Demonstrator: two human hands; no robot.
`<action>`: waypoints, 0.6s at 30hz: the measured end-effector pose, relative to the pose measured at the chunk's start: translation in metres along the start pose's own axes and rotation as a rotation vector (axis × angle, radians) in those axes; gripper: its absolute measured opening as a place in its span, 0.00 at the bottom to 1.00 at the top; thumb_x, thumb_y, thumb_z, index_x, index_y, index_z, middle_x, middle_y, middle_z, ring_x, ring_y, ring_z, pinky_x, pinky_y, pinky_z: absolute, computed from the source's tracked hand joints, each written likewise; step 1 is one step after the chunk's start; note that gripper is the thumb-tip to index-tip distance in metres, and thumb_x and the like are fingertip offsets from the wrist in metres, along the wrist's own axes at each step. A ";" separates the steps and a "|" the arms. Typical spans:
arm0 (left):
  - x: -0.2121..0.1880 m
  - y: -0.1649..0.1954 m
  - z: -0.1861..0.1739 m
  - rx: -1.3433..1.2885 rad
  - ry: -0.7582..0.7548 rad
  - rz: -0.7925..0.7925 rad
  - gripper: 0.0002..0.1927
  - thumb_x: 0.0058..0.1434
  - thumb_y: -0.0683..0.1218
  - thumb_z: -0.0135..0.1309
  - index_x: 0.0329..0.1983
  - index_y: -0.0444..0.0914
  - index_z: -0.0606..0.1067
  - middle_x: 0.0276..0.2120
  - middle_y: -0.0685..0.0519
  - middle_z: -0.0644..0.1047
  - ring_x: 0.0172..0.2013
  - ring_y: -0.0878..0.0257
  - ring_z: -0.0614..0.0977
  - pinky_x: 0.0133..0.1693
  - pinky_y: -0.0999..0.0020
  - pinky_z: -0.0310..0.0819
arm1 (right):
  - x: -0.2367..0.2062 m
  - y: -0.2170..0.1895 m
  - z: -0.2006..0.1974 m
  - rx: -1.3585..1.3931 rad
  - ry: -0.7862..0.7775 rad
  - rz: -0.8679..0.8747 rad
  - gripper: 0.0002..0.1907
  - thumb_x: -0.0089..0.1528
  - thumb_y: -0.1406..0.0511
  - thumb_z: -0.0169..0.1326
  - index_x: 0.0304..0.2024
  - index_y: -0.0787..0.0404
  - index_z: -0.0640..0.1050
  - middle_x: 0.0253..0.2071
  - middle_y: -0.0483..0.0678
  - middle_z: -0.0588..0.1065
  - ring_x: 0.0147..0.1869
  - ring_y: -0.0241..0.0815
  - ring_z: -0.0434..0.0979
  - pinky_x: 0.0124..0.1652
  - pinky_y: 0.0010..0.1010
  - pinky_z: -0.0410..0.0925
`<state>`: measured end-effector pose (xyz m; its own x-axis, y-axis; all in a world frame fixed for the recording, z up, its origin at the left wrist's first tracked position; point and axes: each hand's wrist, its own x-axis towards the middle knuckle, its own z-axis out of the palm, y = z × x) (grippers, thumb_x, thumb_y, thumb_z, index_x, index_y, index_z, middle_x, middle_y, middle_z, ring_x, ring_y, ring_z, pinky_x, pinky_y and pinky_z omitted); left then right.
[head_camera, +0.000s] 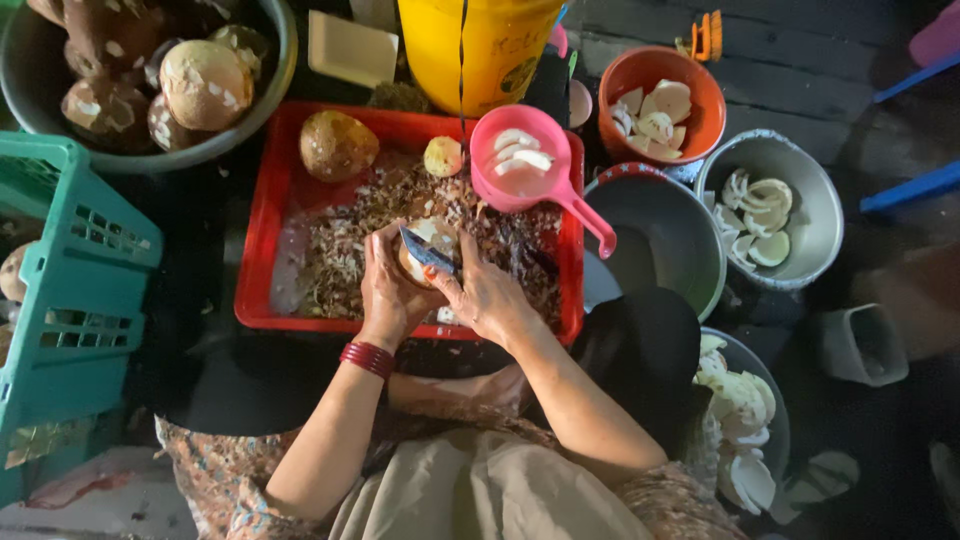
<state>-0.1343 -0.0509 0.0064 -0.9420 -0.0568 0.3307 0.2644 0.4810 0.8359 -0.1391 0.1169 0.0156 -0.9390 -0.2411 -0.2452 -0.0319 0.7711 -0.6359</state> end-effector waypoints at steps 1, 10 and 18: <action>0.000 0.002 0.001 0.026 0.005 0.012 0.52 0.37 0.50 0.78 0.64 0.37 0.63 0.56 0.45 0.70 0.56 0.49 0.77 0.56 0.59 0.75 | 0.005 0.004 0.003 0.008 0.033 -0.017 0.46 0.67 0.39 0.36 0.76 0.61 0.49 0.37 0.67 0.78 0.43 0.68 0.80 0.43 0.53 0.70; -0.001 0.004 0.000 0.110 0.021 0.062 0.53 0.32 0.50 0.79 0.61 0.36 0.64 0.53 0.44 0.71 0.54 0.46 0.76 0.54 0.56 0.74 | 0.050 0.018 -0.009 0.629 -0.173 0.235 0.43 0.64 0.37 0.37 0.71 0.55 0.64 0.41 0.51 0.72 0.41 0.69 0.77 0.35 0.58 0.68; 0.005 -0.005 0.003 0.081 0.011 0.044 0.52 0.33 0.51 0.78 0.61 0.36 0.64 0.54 0.42 0.71 0.54 0.47 0.76 0.54 0.57 0.74 | 0.014 0.010 -0.005 0.233 0.030 -0.117 0.49 0.67 0.35 0.41 0.74 0.63 0.53 0.42 0.63 0.79 0.48 0.59 0.82 0.45 0.43 0.72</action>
<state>-0.1406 -0.0504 0.0025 -0.9275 -0.0436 0.3714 0.2874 0.5520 0.7827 -0.1547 0.1246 0.0096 -0.9433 -0.3007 -0.1406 -0.0645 0.5815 -0.8110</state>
